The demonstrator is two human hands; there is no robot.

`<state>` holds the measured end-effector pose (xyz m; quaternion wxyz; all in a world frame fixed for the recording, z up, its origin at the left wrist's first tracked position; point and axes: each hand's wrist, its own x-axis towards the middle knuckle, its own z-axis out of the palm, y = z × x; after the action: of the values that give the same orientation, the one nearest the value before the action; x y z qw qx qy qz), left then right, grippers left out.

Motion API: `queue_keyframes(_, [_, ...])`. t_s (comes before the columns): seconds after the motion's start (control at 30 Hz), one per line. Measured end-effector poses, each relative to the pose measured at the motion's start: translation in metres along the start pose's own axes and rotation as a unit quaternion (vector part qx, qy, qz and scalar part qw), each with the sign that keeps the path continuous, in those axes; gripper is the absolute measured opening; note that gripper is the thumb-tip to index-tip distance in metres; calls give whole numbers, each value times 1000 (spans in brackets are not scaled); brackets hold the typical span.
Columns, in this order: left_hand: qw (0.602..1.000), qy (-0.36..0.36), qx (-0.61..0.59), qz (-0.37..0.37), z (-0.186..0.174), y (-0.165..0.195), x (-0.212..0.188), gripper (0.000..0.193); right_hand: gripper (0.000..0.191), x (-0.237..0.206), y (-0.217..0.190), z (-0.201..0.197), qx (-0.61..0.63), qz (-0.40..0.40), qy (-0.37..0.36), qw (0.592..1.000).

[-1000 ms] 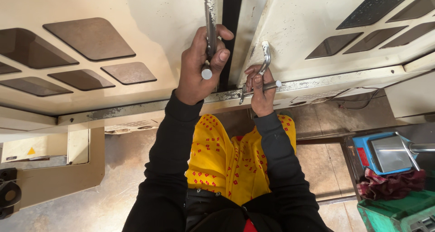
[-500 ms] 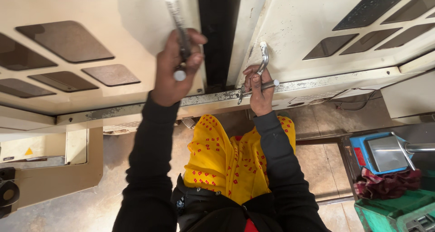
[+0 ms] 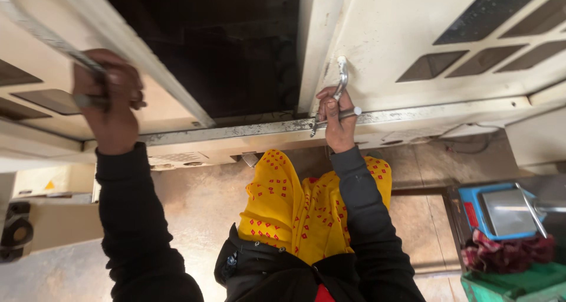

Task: The person opens a machine door, retrieves cylindrical metal parts from a green crate, and places them into slots inside the machine. They then close the door and repeat the process with additional parts.

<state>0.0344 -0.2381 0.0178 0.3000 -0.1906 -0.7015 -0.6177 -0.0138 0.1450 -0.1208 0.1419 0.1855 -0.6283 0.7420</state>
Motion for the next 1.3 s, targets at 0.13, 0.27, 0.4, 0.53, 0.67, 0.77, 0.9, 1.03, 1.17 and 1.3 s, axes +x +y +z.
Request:
queue_keyframes(0.13, [993, 106, 47, 0, -38, -3, -5, 28, 46, 2, 2, -1, -14, -15, -2, 1000])
queue_keyframes(0.27, [974, 218, 57, -11, -85, -21, -4, 30, 44, 2, 5, -2, 6, -16, 2, 1000])
queue_keyframes(0.4, [954, 291, 72, -29, -141, -41, -3, 29, 43, 1, 7, -2, 22, -18, 7, 1000])
queue_keyframes(0.53, [947, 315, 51, -29, -177, -57, -8, 25, 43, -1, 10, -3, 26, -18, 14, 999])
queue_keyframes(0.67, [936, 334, 105, 28, -176, -63, -16, 23, 41, -5, 17, -7, 15, -20, 20, 999])
queue_keyframes(0.77, [858, 373, 337, 110, -126, -64, -35, 42, 41, -7, 24, -10, 11, -23, 35, 999])
queue_keyframes(0.9, [892, 204, 402, 22, -62, -73, -17, 49, 41, -12, 24, -19, -17, -21, 38, 999])
queue_keyframes(1.03, [859, 62, 504, 60, -43, -116, 68, 45, 39, -17, 20, -25, 14, -5, 39, 999])
queue_keyframes(1.17, [716, -55, 693, 56, -57, -166, 168, 13, 38, -19, 16, -21, 31, -24, 52, 998])
queue_keyframes(1.3, [573, -166, 801, -41, -54, -201, 206, 18, 36, -20, 10, -18, 49, -18, 59, 997])
